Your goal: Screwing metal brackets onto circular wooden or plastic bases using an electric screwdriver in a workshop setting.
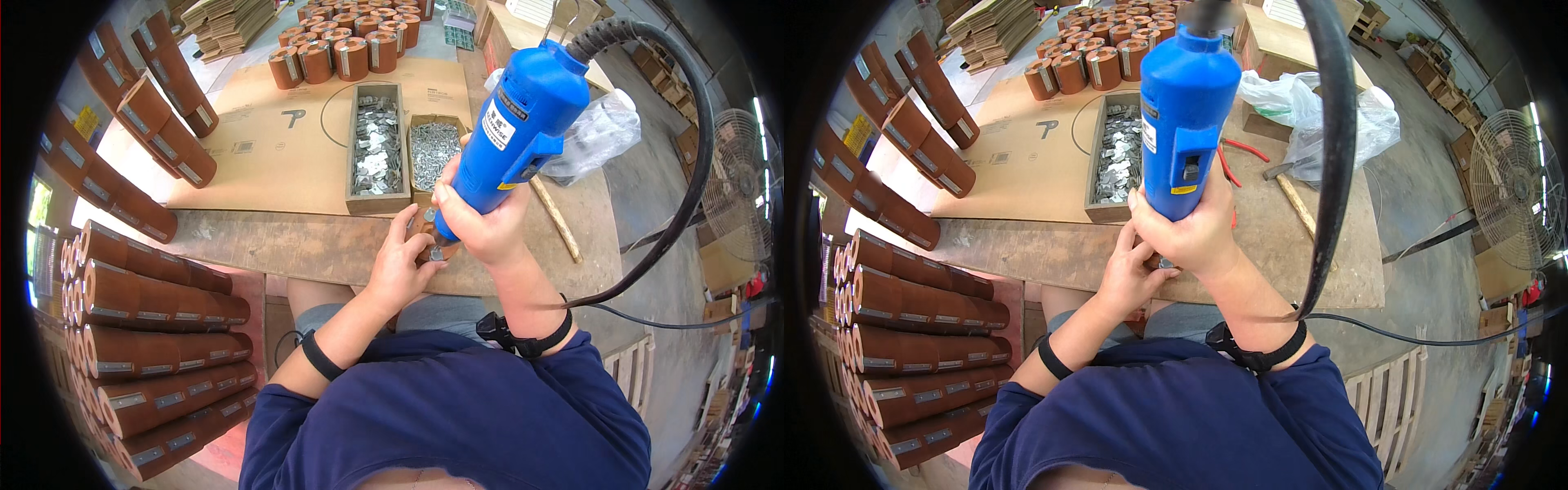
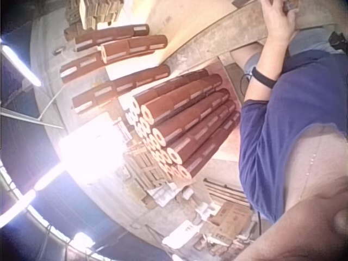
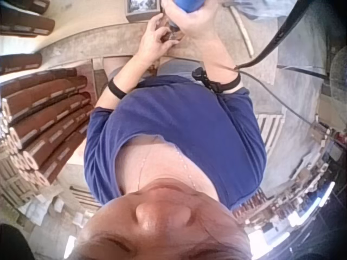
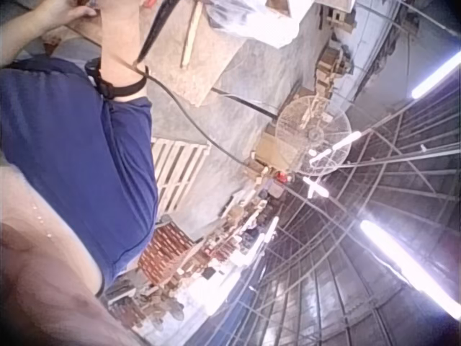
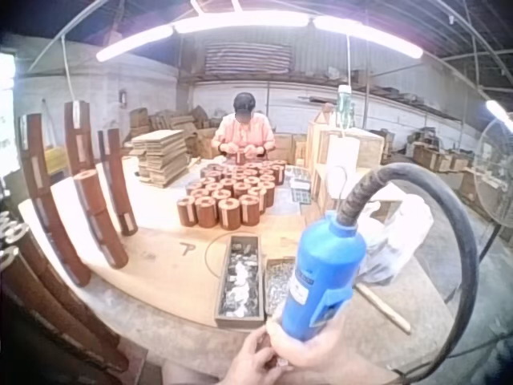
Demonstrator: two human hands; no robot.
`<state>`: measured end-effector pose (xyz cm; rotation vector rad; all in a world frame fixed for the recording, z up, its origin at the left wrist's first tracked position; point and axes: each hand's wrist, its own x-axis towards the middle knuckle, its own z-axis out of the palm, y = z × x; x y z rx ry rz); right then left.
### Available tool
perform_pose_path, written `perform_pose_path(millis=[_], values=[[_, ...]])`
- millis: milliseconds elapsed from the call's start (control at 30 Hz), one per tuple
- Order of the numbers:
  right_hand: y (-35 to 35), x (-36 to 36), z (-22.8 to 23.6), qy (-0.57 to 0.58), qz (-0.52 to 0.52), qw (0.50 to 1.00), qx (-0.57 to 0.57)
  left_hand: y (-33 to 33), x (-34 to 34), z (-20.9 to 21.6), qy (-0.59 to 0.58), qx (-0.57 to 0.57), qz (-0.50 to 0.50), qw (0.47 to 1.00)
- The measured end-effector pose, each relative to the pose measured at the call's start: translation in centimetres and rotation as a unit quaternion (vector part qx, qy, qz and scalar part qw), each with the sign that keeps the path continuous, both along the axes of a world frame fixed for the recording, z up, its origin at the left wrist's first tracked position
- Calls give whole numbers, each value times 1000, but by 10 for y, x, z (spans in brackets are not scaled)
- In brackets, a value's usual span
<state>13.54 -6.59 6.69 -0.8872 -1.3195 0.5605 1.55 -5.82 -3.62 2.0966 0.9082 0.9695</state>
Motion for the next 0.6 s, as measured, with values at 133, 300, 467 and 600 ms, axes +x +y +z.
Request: perform_pose_path(millis=[133, 300, 467, 600], values=[[2, 0, 2, 4, 25, 1000, 12, 2, 1, -5, -20, -42, -4, 999], [6, 11, 9, 42, 18, 999, -16, 5, -1, 3, 10, 20, -5, 1000], [-8, 42, 12, 243, -42, 969, -9, 3, 11, 7, -18, 47, -24, 998], [-4, 67, -15, 381, -98, 918, -42, 4, -1, 0, -8, 72, -25, 997]])
